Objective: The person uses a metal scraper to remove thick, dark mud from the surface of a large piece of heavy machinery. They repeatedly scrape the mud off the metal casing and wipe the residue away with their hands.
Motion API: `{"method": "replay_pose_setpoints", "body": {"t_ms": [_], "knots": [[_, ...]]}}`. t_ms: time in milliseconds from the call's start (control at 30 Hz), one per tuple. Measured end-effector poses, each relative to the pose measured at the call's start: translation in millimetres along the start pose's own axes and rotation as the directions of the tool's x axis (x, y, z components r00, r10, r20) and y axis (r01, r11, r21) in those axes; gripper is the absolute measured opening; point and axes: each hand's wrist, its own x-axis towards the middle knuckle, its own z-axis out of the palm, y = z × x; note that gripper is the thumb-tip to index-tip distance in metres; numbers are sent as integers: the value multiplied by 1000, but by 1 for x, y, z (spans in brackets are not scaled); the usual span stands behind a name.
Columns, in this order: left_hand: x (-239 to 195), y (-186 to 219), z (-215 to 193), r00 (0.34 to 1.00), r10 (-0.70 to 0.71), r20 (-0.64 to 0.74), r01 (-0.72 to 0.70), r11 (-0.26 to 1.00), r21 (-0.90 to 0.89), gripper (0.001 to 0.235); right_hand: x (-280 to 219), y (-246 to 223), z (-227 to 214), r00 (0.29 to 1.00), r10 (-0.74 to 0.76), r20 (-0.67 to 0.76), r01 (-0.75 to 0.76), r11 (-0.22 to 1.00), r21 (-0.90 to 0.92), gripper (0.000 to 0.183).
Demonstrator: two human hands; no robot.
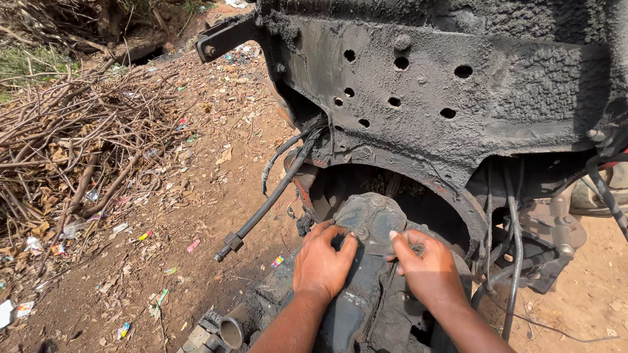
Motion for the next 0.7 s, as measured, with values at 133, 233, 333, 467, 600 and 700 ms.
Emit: {"method": "replay_pose_setpoints", "body": {"t_ms": [133,233,333,467,600,700], "knots": [[7,4,3,999,20,-31,-20,1000,1,43,2,7,0,996,72,-44,-62,978,202,41],[4,1,1,999,21,-39,-21,1000,-6,42,-1,5,23,986,-101,129,52,939,339,37],[2,2,1,998,36,-58,-38,999,-30,43,2,11,30,983,-120,139,88,972,220,36],[0,4,-3,1000,-9,-14,8,1000,-22,45,14,31,11,1000,14,25,-22,925,379,40],[2,14,-9,1000,-15,5,15,1000,6,45,43,30,-3,999,-38,-38,53,834,549,37],[0,13,-9,999,-30,24,30,999,12,46,43,32,-4,999,8,-47,9,942,336,41]]}}
